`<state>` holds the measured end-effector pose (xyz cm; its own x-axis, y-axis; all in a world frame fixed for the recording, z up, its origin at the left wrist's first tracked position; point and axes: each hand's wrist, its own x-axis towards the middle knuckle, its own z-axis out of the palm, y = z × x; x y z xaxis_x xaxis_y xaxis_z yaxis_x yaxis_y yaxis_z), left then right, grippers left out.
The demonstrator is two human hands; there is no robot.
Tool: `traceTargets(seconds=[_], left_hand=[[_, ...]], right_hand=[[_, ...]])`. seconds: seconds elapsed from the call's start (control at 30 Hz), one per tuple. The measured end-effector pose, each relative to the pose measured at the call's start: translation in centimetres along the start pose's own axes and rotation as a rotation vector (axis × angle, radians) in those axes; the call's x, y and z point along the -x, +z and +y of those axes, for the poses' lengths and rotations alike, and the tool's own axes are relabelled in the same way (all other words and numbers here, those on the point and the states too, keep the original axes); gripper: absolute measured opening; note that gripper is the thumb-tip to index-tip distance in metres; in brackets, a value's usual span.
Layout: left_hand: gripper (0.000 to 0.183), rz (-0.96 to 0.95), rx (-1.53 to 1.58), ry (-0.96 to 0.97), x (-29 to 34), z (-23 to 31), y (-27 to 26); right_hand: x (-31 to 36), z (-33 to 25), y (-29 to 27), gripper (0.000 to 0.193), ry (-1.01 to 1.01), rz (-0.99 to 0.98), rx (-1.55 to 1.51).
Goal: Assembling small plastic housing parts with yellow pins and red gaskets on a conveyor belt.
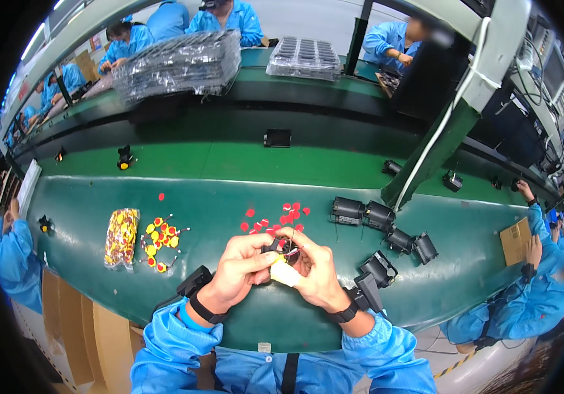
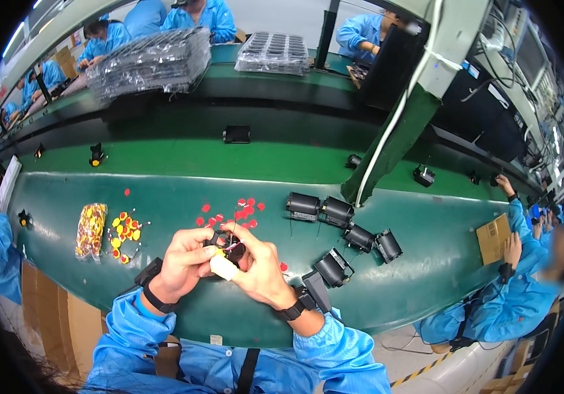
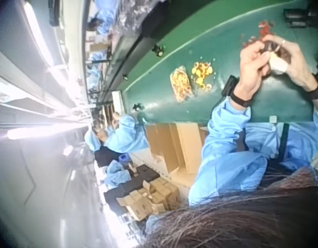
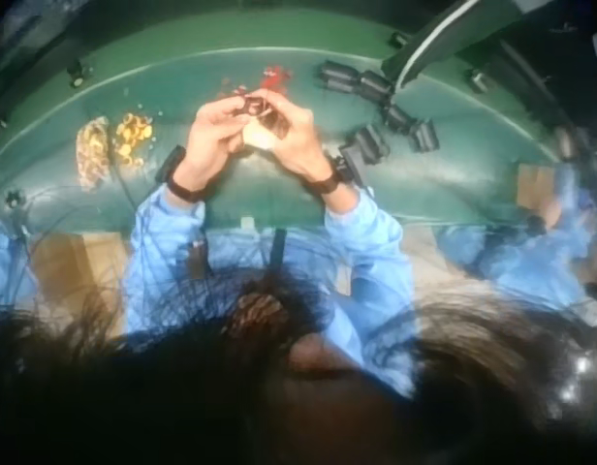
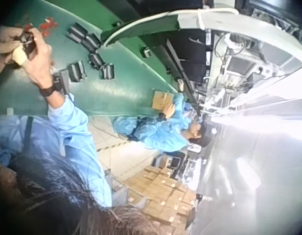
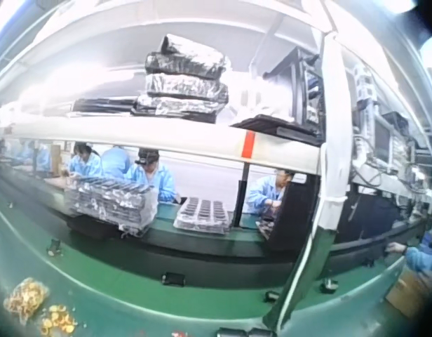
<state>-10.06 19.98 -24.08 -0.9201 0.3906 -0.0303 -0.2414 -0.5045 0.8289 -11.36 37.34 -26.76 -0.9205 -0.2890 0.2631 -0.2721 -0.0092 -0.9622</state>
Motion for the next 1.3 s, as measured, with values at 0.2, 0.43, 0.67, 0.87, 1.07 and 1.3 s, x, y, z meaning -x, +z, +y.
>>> traceTargets(seconds=[0.2, 0.43, 0.67, 0.87, 1.07, 1.3], left_hand=[[0.012, -0.018, 0.053, 0.044, -0.1, -0.5, 0.4], [0.017, -0.177, -0.256, 0.022, -4.6, 2.2, 1.8], [0.025, 0.127, -1.511, 0.497, -21.3, 0.8, -5.2], [0.035, 0.070, -1.631, 0.549, -13.8, 2.0, 0.0], [0.020, 0.320, -2.004, 0.073, 1.5, 11.6, -8.5], [0.021, 0.345, -2.016, -0.202, 5.6, 12.5, -18.8]], right_hand=[[0.5, -1.2, 0.0, 0.061, -0.116, 0.091, 0.196], [-0.6, -1.8, -2.7, 0.073, -0.181, 0.283, 0.025], [-1.4, -0.2, -2.5, 0.040, -0.059, 0.526, 0.001], [-0.5, -1.0, -3.9, 0.019, -0.029, 0.538, -0.003], [-0.2, -2.0, -2.6, 0.015, -0.034, 0.441, 0.004], [0.0, -1.4, -1.6, 0.012, -0.101, 0.392, 0.116]])
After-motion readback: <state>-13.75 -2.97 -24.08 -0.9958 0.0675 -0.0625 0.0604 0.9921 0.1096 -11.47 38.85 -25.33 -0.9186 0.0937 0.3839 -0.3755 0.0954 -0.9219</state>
